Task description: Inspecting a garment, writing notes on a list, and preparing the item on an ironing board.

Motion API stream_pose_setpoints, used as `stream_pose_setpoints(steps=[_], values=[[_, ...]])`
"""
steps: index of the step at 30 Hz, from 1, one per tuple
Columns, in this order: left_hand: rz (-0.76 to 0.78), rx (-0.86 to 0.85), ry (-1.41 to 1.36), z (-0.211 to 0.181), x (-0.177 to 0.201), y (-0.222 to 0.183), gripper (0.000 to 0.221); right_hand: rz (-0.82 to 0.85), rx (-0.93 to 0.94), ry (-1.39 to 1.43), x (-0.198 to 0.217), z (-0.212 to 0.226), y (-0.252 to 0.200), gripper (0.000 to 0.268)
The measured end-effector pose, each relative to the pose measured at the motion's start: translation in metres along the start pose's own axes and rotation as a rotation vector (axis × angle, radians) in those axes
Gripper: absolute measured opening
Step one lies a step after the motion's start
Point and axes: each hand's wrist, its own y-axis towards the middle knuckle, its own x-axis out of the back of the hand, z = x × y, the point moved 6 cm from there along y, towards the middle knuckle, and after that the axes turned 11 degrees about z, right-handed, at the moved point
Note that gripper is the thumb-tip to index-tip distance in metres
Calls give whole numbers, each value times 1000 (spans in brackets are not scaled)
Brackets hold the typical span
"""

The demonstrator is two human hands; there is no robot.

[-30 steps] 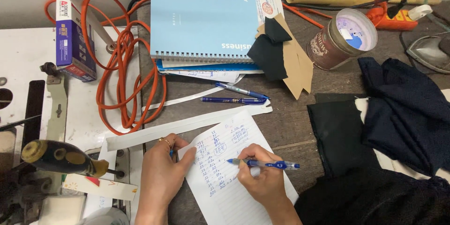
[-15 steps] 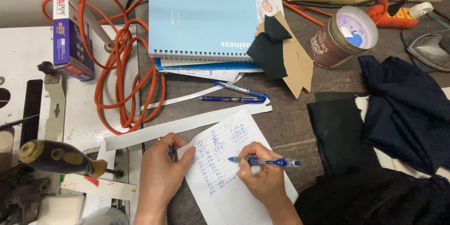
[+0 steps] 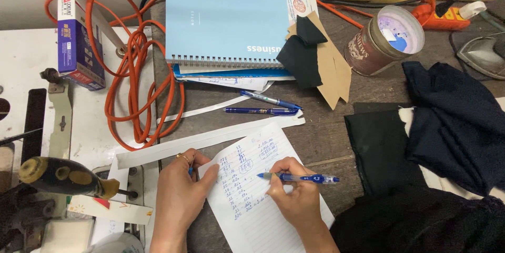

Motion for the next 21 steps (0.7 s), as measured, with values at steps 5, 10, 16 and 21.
stream_pose_setpoints(steps=[5, 10, 16, 21], values=[[0, -4, -8, 0, 0, 0, 14, 27, 3, 24, 0, 2, 0, 3], [1, 24, -9, -4, 1, -3, 14, 26, -100, 26, 0, -4, -1, 3], [-4, 11, 0, -1, 1, -1, 13, -4, -112, 130, 1, -10, -2, 2], [10, 18, 2, -2, 1, -1, 13, -25, -167, 129, 0, -13, -3, 3]])
